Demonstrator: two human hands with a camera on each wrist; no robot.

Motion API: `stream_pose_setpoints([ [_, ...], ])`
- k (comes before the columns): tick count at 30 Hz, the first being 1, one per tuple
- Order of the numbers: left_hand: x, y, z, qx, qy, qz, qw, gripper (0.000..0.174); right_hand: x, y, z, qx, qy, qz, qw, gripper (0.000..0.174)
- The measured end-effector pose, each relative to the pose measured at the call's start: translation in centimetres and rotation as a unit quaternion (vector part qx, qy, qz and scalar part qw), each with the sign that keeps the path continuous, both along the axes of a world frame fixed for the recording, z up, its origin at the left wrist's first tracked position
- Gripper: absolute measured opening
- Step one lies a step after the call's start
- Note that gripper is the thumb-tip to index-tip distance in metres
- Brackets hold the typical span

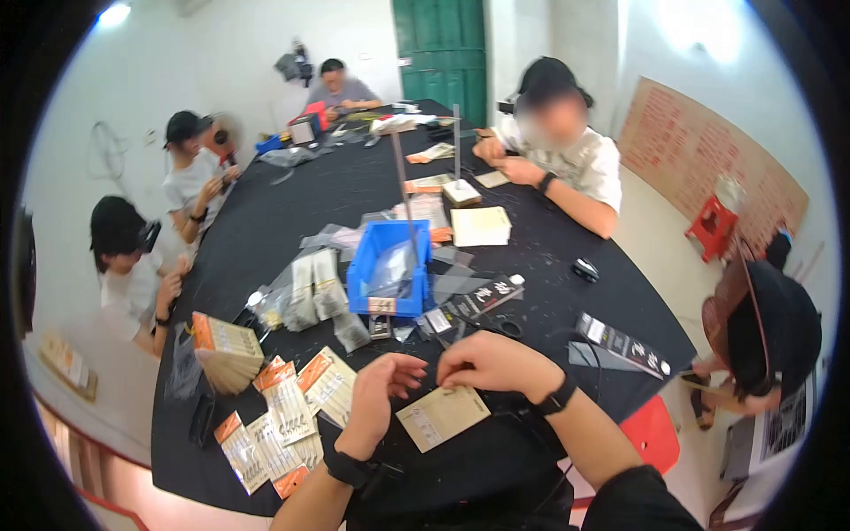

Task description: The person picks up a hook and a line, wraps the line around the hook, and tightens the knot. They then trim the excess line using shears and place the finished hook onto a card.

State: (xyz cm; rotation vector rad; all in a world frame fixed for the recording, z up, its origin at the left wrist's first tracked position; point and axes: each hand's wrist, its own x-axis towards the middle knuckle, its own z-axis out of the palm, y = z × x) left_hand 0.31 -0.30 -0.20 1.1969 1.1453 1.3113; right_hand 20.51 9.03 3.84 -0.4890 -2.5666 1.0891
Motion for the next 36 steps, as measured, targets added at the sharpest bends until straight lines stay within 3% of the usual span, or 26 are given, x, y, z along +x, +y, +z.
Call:
stream_pose_setpoints([
  [5, -0.2, 0.6, -1.1, 0.057, -0.017, 0.110, 0.992, 0.040, -2.2, -1.2, 2.9, 0.091, -0.029, -0.074, 0.993, 0.016],
  [7, -0.5, 0.8, -1.6, 0.040, -0.080, 0.123, 0.988, 0.037, -3.4, -1.2, 4.1, 0.142, -0.004, -0.075, 0.987, 0.016],
  [11, -1.0, 1.3, -2.5, 0.020, -0.203, 0.071, 0.977, 0.035, -8.1, 0.6, 8.9, 0.148, -0.073, 0.001, 0.986, 0.016],
  [12, -0.8, 1.2, -2.5, 0.020, -0.217, 0.052, 0.975, 0.035, -9.7, 1.4, 9.4, 0.140, -0.015, -0.011, 0.990, 0.017],
  [15, -0.7, 1.4, -2.4, 0.020, -0.271, -0.010, 0.962, 0.037, -16.0, 6.0, 12.7, 0.129, -0.036, 0.005, 0.991, 0.022],
  [16, -0.2, 1.4, -2.5, 0.019, -0.268, -0.026, 0.963, 0.037, -18.4, 8.3, 12.7, 0.050, -0.039, -0.021, 0.998, 0.024],
  [17, -0.1, 1.4, -2.6, 0.018, -0.266, -0.036, 0.963, 0.038, -20.5, 10.8, 12.5, 0.043, 0.006, -0.011, 0.999, 0.027],
  [20, -0.3, 1.1, -2.1, 0.046, -0.246, -0.094, 0.964, 0.040, -25.1, 15.7, 10.6, -0.056, 0.006, -0.137, 0.989, 0.028],
  [25, -0.5, 1.5, -2.3, -0.008, -0.299, -0.126, 0.946, 0.038, -28.7, 24.3, 7.2, 0.083, -0.237, -0.242, 0.937, 0.031],
  [29, 0.1, 1.1, -2.6, 0.010, -0.268, -0.131, 0.955, 0.034, -29.4, 31.6, 4.4, -0.035, -0.234, -0.262, 0.936, 0.041],
  [31, 0.2, 0.9, -2.4, 0.009, -0.285, -0.148, 0.947, 0.032, -30.1, 31.9, 3.6, -0.036, -0.209, -0.305, 0.929, 0.038],
  [34, 0.6, 0.4, -1.3, 0.012, -0.302, -0.133, 0.944, 0.030, -31.4, 35.0, 1.5, 0.076, -0.224, -0.239, 0.942, 0.032],
  [35, 1.2, 0.1, -1.5, 0.017, -0.299, -0.122, 0.946, 0.030, -32.0, 34.7, 0.9, 0.027, -0.195, -0.302, 0.933, 0.032],
  [36, 1.7, 0.2, -1.8, 0.025, -0.291, -0.118, 0.949, 0.029, -32.4, 35.1, 0.4, 0.041, -0.208, -0.286, 0.934, 0.032],
])
